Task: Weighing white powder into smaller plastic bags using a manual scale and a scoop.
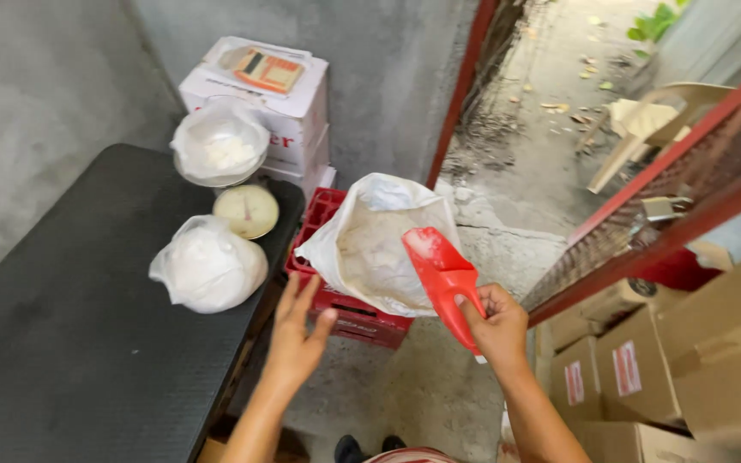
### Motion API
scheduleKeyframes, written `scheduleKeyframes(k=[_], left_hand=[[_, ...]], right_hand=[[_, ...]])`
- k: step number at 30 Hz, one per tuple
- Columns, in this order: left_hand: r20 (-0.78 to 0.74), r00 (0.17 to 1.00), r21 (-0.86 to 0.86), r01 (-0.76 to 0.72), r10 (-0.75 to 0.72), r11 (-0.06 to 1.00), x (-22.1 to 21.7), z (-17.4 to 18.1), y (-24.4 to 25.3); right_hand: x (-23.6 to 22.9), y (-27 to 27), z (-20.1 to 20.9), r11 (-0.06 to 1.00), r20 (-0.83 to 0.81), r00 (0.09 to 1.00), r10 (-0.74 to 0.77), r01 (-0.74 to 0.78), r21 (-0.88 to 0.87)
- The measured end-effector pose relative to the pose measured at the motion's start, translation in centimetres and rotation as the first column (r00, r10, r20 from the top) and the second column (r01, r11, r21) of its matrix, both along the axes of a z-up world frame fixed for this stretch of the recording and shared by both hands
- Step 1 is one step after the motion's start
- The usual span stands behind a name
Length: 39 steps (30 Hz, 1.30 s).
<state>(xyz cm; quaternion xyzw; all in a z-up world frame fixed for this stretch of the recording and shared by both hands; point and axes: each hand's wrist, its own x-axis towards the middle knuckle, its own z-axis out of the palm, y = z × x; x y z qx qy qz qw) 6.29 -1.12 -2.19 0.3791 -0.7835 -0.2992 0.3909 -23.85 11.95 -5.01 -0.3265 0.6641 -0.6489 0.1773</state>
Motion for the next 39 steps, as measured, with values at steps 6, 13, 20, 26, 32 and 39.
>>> scheduleKeyframes(k=[6,13,20,26,32,39], left_hand=[[0.02,0.999,0.094,-0.032,0.031,0.995,1.3,0.3,0.5],[-0.037,0.999,0.111,-0.022,0.026,0.994,-1.9,-0.4,-1.7],[0.079,0.984,0.105,-0.167,0.159,0.98,-7.5,-4.3,-7.1],[0.369,0.899,0.285,-0.351,0.236,0.892,-8.7,-10.4,-9.9],[0.365,0.902,0.208,-0.318,0.228,0.925,-9.9,-7.1,-10.5],[0.355,0.914,0.155,-0.266,0.198,0.951,-10.0,-5.6,-11.4]], right_hand=[[-0.1,-1.1,-0.9,0.985,-0.236,0.971,-0.045,0.083,0.151],[1.9,-10.0,-1.5,0.958,-0.466,0.859,0.213,-0.091,0.271],[3.0,-19.5,-6.1,0.789,-0.351,0.823,0.446,-0.176,0.589],[4.3,-20.6,-13.2,0.629,-0.297,0.695,0.655,-0.283,0.724],[3.0,-22.5,-11.9,0.632,-0.268,0.729,0.63,-0.28,0.722],[0.6,-22.5,-14.0,0.636,-0.311,0.706,0.637,-0.251,0.73]])
